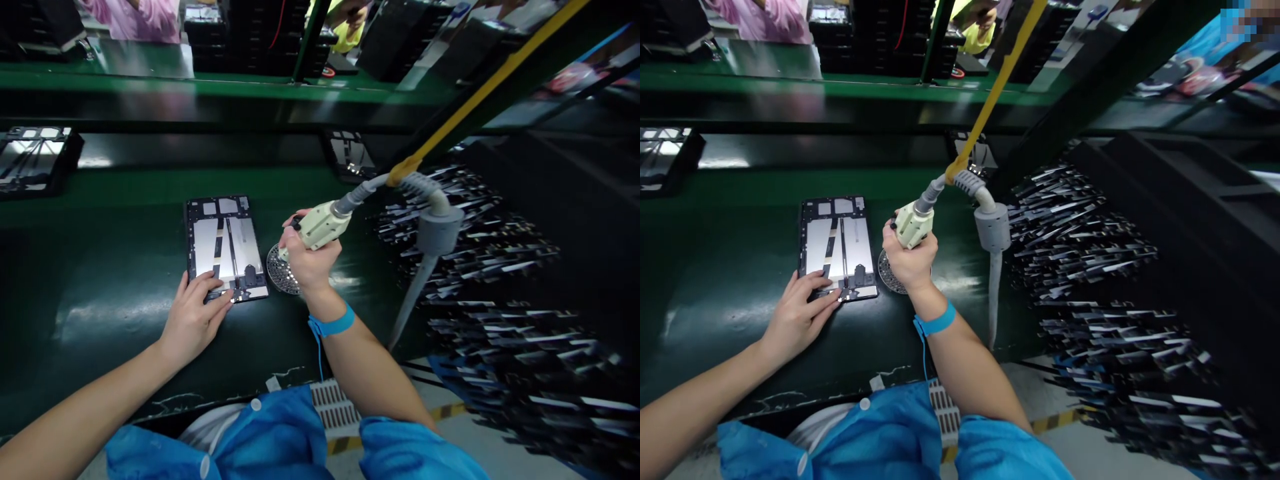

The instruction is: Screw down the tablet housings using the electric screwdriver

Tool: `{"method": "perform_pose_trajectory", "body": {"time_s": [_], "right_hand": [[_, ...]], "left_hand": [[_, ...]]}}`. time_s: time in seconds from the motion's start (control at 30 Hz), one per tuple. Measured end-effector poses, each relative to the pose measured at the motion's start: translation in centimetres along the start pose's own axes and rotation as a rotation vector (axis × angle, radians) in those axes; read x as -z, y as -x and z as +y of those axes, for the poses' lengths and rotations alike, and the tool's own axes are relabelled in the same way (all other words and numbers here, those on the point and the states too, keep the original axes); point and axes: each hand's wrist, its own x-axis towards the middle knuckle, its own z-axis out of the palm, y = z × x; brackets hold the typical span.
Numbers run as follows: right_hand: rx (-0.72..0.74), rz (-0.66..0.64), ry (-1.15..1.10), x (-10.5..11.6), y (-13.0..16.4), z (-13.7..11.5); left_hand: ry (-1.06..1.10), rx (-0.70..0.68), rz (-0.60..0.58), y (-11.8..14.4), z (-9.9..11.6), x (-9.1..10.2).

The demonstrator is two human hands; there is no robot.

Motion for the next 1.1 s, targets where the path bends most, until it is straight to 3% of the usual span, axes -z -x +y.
{"method": "perform_pose_trajectory", "body": {"time_s": [0.23, 0.4, 0.5, 0.77, 1.1], "right_hand": [[0.045, 0.001, -0.155, -0.8, 0.4, -3.1], [-0.046, -0.231, -0.278, -2.4, 3.8, -5.8], [-0.078, -0.342, -0.289, -3.0, 5.3, -5.9], [-0.083, -0.377, -0.297, -3.3, 5.6, -5.6], [0.096, -0.43, -0.15, -3.3, 6.3, -5.6]], "left_hand": [[0.026, 0.014, 0.02, -0.3, -0.3, -0.5], [0.033, 0.014, 0.038, -0.6, -0.5, -0.8], [0.028, 0.022, 0.029, -0.7, -0.4, -0.7], [0.033, 0.038, 0.003, -0.8, -0.2, -0.4], [0.03, 0.0, 0.021, -0.5, -0.6, -0.3]]}}
